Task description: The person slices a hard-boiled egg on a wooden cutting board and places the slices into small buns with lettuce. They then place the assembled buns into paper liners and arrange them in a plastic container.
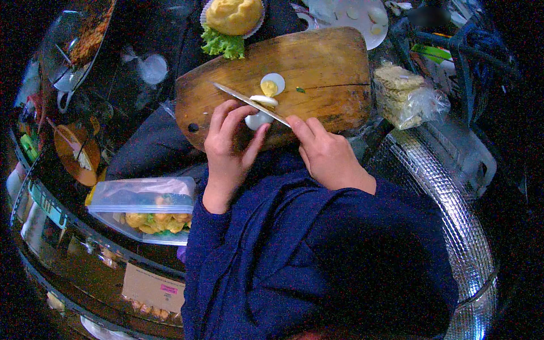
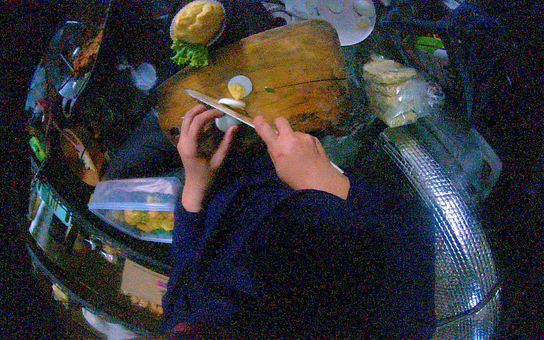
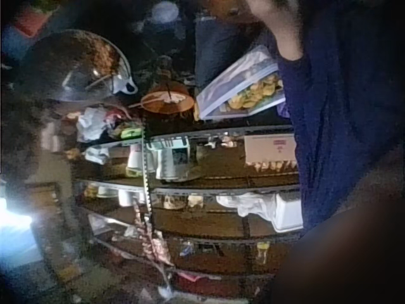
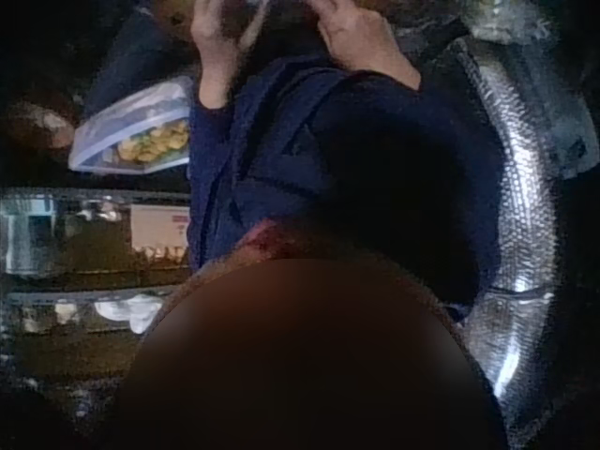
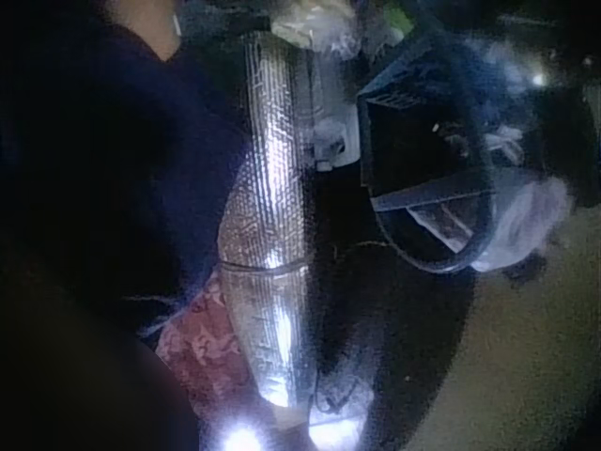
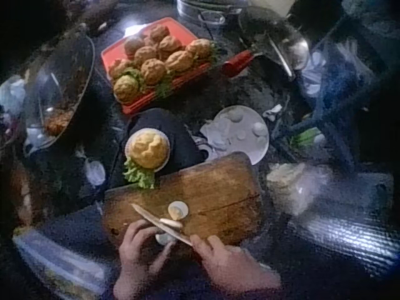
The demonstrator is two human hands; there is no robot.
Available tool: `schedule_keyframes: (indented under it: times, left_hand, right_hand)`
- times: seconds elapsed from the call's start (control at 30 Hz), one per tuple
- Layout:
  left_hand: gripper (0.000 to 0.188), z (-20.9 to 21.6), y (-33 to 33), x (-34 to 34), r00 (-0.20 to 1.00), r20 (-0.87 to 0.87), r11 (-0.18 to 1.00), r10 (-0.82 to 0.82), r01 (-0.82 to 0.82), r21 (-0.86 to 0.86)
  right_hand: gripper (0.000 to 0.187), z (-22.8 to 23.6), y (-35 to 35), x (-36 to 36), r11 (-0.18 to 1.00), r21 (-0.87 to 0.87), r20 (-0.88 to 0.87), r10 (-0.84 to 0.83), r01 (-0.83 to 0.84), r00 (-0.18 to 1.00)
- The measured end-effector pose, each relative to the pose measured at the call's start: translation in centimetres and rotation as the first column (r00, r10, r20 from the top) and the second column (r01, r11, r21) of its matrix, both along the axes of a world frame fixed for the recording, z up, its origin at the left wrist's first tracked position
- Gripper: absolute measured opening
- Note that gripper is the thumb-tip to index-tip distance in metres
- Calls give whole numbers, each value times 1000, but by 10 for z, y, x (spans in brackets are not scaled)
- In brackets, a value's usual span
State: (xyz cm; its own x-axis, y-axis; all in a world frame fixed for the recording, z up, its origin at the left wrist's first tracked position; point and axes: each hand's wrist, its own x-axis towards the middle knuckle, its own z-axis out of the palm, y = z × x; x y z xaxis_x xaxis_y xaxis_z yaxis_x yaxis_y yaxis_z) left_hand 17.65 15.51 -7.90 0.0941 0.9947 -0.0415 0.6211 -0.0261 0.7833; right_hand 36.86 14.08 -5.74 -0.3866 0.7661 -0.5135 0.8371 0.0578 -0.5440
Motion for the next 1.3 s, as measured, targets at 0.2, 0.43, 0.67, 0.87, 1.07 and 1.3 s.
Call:
schedule_keyframes:
  times: [0.2, 0.43, 0.67, 0.87, 1.07, 1.3]
  left_hand:
    - [31, -1, 1, -1, 1000, -5, 1000, -6, 6, 9]
    - [32, 0, -1, 0, 1000, 11, 1000, 5, -4, -28]
    - [30, 2, 3, 0, 999, 44, 1000, -8, 9, -14]
    - [30, 5, 2, -1, 999, 40, 1000, 0, -1, 31]
    - [28, 12, 1, -1, 995, 93, 999, 29, -30, 13]
    - [25, 6, -6, -2, 997, 66, 999, 30, -31, 17]
  right_hand:
    - [45, -9, 0, 1, 1000, 0, -57, -15, 15, 998]
    - [43, -12, -5, 5, 998, 6, -97, -62, 62, 993]
    - [50, 0, -11, 19, 996, -88, 22, -26, 28, 999]
    - [48, -2, -11, 24, 999, -42, -16, -32, 32, 999]
    - [47, -2, -10, 23, 997, 51, -93, -45, 49, 995]
    - [42, 6, -9, 21, 996, 13, -91, -83, 84, 992]
